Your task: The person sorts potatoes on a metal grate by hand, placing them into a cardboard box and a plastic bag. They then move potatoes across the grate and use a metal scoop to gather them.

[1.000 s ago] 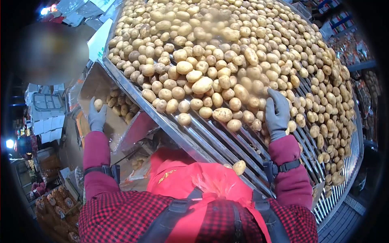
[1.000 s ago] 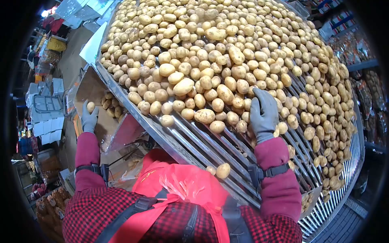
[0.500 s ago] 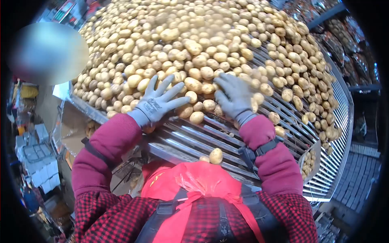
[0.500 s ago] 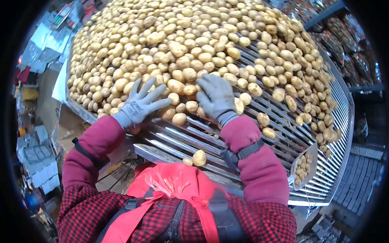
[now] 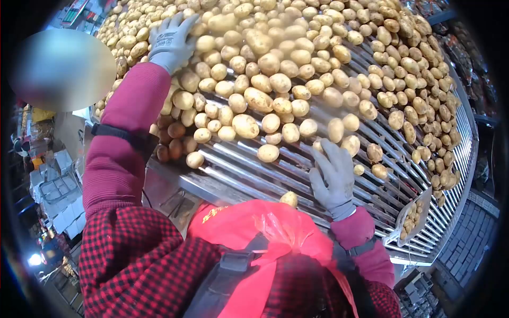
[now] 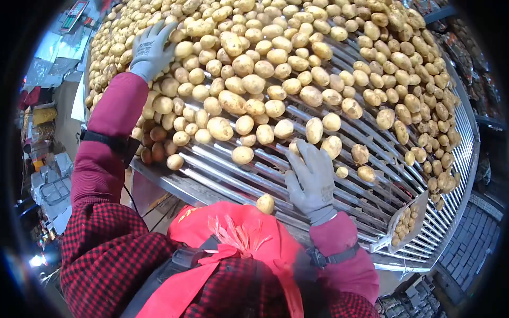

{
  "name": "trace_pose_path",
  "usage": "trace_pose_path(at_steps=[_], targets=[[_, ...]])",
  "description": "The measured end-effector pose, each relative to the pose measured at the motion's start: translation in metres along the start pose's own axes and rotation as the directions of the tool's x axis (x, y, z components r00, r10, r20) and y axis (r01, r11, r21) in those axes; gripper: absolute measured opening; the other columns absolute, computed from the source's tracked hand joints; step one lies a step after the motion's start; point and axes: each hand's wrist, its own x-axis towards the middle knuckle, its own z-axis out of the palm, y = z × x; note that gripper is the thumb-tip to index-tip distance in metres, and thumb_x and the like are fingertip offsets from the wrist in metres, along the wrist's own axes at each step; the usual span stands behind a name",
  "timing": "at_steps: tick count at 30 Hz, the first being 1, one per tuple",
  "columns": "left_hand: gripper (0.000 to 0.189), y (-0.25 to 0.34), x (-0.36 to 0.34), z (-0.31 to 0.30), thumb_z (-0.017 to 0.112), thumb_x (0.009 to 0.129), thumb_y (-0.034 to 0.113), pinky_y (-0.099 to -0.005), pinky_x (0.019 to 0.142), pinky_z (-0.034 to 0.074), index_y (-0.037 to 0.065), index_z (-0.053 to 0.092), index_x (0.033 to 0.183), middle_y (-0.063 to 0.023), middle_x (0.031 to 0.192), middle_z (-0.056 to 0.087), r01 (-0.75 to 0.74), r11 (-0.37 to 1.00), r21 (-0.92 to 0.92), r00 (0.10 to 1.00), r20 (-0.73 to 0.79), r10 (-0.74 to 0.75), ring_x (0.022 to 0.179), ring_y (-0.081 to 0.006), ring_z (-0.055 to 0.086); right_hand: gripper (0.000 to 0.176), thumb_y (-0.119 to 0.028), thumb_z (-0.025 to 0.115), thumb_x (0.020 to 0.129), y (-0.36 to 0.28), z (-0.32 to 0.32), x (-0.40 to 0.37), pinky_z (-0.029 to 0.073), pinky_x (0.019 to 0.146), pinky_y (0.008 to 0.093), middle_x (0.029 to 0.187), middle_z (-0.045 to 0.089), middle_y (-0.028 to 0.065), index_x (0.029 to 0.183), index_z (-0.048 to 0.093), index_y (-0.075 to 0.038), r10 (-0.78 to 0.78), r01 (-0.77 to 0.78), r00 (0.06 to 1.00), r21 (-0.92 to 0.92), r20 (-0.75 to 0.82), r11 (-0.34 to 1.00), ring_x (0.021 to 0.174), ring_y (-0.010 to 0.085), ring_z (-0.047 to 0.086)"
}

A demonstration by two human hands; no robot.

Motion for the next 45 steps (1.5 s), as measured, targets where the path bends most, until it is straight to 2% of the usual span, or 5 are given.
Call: trace_pose_path(at_steps=[5, 11, 23, 35, 45], targets=[[0.051, 0.060, -0.039, -0.077, 0.077, 0.088, 0.018, -0.0491, 0.112, 0.043, 0.016, 0.065, 0.138, -0.0127, 0.137, 0.066, -0.383, 0.867, -0.319, 0.916, -0.253, 0.311, 0.130, -0.0350, 0.059, 0.045, -0.010, 0.070, 0.081, -0.001, 0.008, 0.003, 0.048, 0.093, 0.0509, 0.133, 0.063, 0.0211, 0.126, 0.068, -0.002, -0.009, 0.010, 0.999, 0.009, -0.049, 1.000, 0.113, 0.0401, 0.062], [0.049, 0.076, -0.144, -0.108, 0.082, 0.079, 0.024, -0.0436, 0.089, 0.049, 0.011, 0.069, 0.123, -0.0087, 0.108, 0.068, -0.299, 0.845, -0.444, 0.840, 0.298, 0.454, 0.101, -0.0286, 0.063, 0.045, -0.008, 0.071, 0.081, 0.003, 0.011, -0.003, 0.048, 0.096, 0.0516, 0.131, 0.065, 0.0223, 0.126, 0.068, 0.000, 0.006, -0.007, 0.997, -0.011, -0.081, 1.000, 0.116, 0.0411, 0.063], [0.025, 0.119, -0.178, -0.085, 0.070, 0.077, 0.020, -0.0478, 0.090, 0.045, 0.014, 0.065, 0.101, -0.0066, 0.092, 0.063, -0.232, 0.947, -0.224, 0.971, 0.009, 0.240, 0.094, -0.0309, 0.060, 0.045, -0.017, 0.072, 0.084, -0.030, 0.026, 0.031, 0.044, 0.104, 0.0512, 0.133, 0.062, 0.0161, 0.127, 0.066, -0.005, -0.036, 0.049, 0.982, 0.068, -0.185, 0.996, 0.124, 0.0378, 0.057], [0.026, 0.109, -0.174, -0.081, 0.072, 0.080, 0.021, -0.0486, 0.095, 0.044, 0.016, 0.067, 0.104, -0.0075, 0.094, 0.067, -0.144, 0.952, -0.270, 0.973, 0.134, 0.186, 0.097, -0.0306, 0.062, 0.043, -0.017, 0.071, 0.081, -0.038, 0.038, 0.039, 0.041, 0.093, 0.0474, 0.109, 0.063, 0.0060, 0.125, 0.067, -0.021, -0.219, 0.250, 0.965, -0.249, 0.146, 0.936, 0.109, 0.0276, 0.058], [0.024, 0.117, -0.177, -0.080, 0.074, 0.078, 0.023, -0.0477, 0.087, 0.045, 0.014, 0.063, 0.098, -0.0084, 0.092, 0.066, -0.125, 0.964, -0.235, 0.990, 0.031, 0.136, 0.093, -0.0304, 0.062, 0.029, -0.041, 0.069, 0.092, -0.066, 0.062, 0.087, 0.042, 0.084, 0.0524, 0.096, 0.072, 0.0057, 0.117, 0.071, -0.027, 0.080, 0.126, 0.913, -0.464, 0.400, 0.877, 0.092, 0.0287, 0.067]])
